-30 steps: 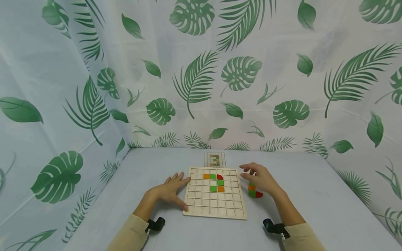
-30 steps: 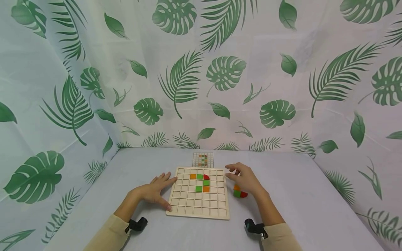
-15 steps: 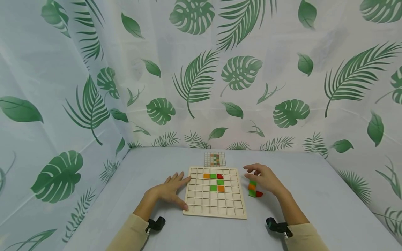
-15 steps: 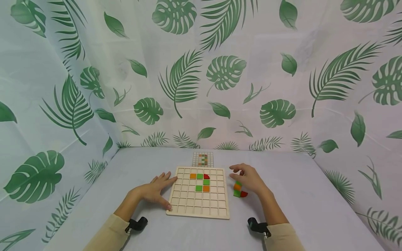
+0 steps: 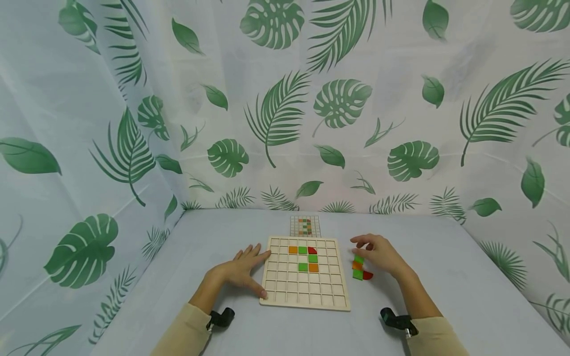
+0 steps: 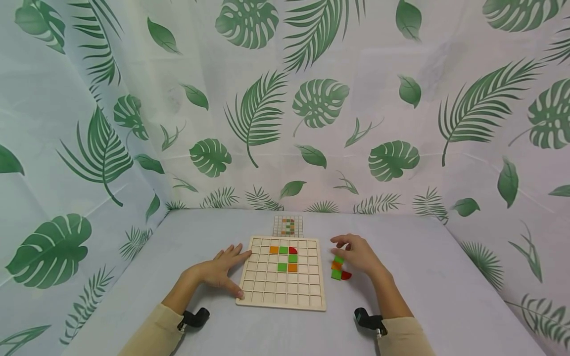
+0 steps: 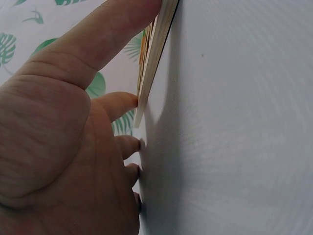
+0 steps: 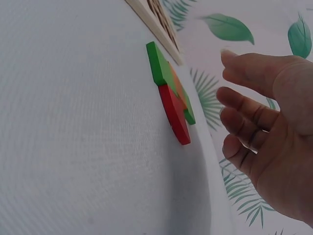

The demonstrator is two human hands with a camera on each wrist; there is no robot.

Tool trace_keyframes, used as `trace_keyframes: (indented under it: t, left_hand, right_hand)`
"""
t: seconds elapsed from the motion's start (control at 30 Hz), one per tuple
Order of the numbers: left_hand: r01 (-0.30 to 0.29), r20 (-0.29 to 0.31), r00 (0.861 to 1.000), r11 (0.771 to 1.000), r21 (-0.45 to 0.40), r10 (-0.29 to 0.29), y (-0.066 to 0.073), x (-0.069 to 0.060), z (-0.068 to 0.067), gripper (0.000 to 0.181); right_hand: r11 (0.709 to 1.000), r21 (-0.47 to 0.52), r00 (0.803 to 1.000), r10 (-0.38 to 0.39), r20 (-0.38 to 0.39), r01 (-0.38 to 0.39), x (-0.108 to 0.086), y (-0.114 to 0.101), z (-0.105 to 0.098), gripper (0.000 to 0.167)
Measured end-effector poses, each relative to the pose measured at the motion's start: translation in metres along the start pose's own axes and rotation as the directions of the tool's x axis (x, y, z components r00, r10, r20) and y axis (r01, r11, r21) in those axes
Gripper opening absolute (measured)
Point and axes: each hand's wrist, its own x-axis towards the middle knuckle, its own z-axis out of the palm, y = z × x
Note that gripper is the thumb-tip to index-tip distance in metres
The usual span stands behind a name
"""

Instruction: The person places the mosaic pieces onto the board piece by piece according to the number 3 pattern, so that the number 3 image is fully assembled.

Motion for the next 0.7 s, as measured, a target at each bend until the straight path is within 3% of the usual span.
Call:
trace_keyframes:
  t: [0.4, 0.7]
  left_hand:
    - [-0.007, 0.003, 1.000, 1.000, -0.012, 0.007, -0.001, 0.000, -0.001, 0.126]
    - [-0.008, -0.003, 1.000, 1.000, -0.015, 0.008, 0.000, -0.001, 0.000, 0.126]
  right_hand:
    - [0.997, 0.002, 0.995, 0.081, 0.063, -0.081, 0.000, 0.013, 0.002, 0.029]
    - [0.995, 0.003, 0.992, 0.098, 0.079, -0.099, 0.000, 0.019, 0.002, 0.028]
